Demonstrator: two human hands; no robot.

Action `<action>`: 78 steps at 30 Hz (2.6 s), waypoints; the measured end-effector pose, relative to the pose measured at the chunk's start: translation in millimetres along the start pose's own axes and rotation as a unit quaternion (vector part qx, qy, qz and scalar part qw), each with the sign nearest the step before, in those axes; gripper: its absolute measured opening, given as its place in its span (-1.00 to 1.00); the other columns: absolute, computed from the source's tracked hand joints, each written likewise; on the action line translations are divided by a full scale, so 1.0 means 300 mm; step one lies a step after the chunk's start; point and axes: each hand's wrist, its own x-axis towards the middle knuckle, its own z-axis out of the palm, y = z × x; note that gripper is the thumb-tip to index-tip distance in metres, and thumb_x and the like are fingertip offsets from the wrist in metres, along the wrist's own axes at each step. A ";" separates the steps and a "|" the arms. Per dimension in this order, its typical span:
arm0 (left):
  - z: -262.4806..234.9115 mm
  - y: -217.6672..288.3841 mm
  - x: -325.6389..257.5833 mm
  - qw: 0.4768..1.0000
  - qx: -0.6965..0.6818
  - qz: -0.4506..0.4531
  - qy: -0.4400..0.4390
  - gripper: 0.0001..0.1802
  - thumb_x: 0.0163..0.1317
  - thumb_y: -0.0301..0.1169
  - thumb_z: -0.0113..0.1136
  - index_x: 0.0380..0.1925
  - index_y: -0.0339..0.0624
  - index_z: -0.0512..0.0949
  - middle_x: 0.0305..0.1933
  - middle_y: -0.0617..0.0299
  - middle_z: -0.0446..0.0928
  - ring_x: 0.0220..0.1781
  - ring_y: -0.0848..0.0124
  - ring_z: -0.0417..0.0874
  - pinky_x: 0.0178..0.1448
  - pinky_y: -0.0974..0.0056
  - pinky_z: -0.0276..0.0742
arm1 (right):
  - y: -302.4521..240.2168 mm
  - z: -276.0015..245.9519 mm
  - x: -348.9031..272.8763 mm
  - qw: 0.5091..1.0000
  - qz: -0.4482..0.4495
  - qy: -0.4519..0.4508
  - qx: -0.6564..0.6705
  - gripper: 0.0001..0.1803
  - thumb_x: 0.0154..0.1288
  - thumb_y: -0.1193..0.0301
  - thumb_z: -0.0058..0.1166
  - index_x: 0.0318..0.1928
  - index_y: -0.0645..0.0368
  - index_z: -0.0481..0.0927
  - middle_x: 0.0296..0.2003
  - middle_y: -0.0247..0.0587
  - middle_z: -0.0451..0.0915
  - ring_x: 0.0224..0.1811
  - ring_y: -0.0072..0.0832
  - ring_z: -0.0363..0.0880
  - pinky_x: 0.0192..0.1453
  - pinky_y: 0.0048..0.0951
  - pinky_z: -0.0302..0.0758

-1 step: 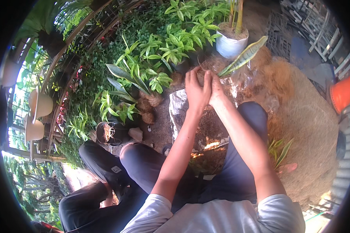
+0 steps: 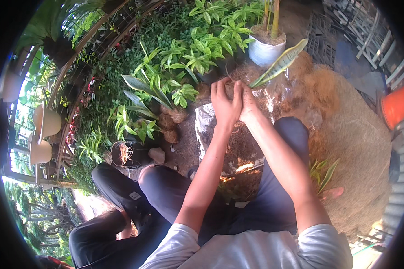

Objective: The person sits on the ground and wraps a snake plant with coconut coir fiber. They pull strands of coir from a pile, wrap them around the plant's base, and secure the bundle with a string. The person then places the wrapped plant aside and repeats the process with another plant.

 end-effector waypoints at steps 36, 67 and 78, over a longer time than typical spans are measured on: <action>0.076 -0.034 -0.015 0.979 -0.177 -0.102 0.022 -0.72 0.41 -0.40 -0.17 -0.18 -0.38 0.50 -0.20 0.07 0.58 -0.12 0.38 0.53 0.02 0.28 0.43 | -0.004 0.065 -0.075 0.988 -0.126 0.056 -0.068 -0.63 0.36 0.30 0.03 0.11 0.14 0.47 0.09 -0.29 0.47 0.14 -0.50 0.42 0.24 -0.43 0.36; 0.020 0.029 0.029 0.993 -0.105 0.048 -0.036 -0.75 0.28 -0.42 0.05 -0.15 -0.34 0.58 -0.10 -0.07 0.61 -0.04 0.11 0.64 0.07 0.16 0.52 | -0.041 -0.015 0.000 0.999 0.006 -0.029 0.035 -0.73 0.41 0.21 -0.17 -0.18 0.09 0.51 -0.25 -0.29 0.57 -0.15 -0.46 0.55 -0.05 -0.33 0.57; 0.081 -0.001 -0.018 0.992 -0.117 0.010 0.037 -0.68 0.41 -0.49 -0.23 0.03 -0.33 0.46 -0.01 0.01 0.59 0.06 0.33 0.55 0.16 0.21 0.42 | -0.072 0.066 -0.115 0.997 -0.032 0.039 -0.058 -0.68 0.39 0.23 -0.06 0.04 0.13 0.47 0.00 -0.20 0.55 -0.02 -0.37 0.56 0.17 -0.30 0.51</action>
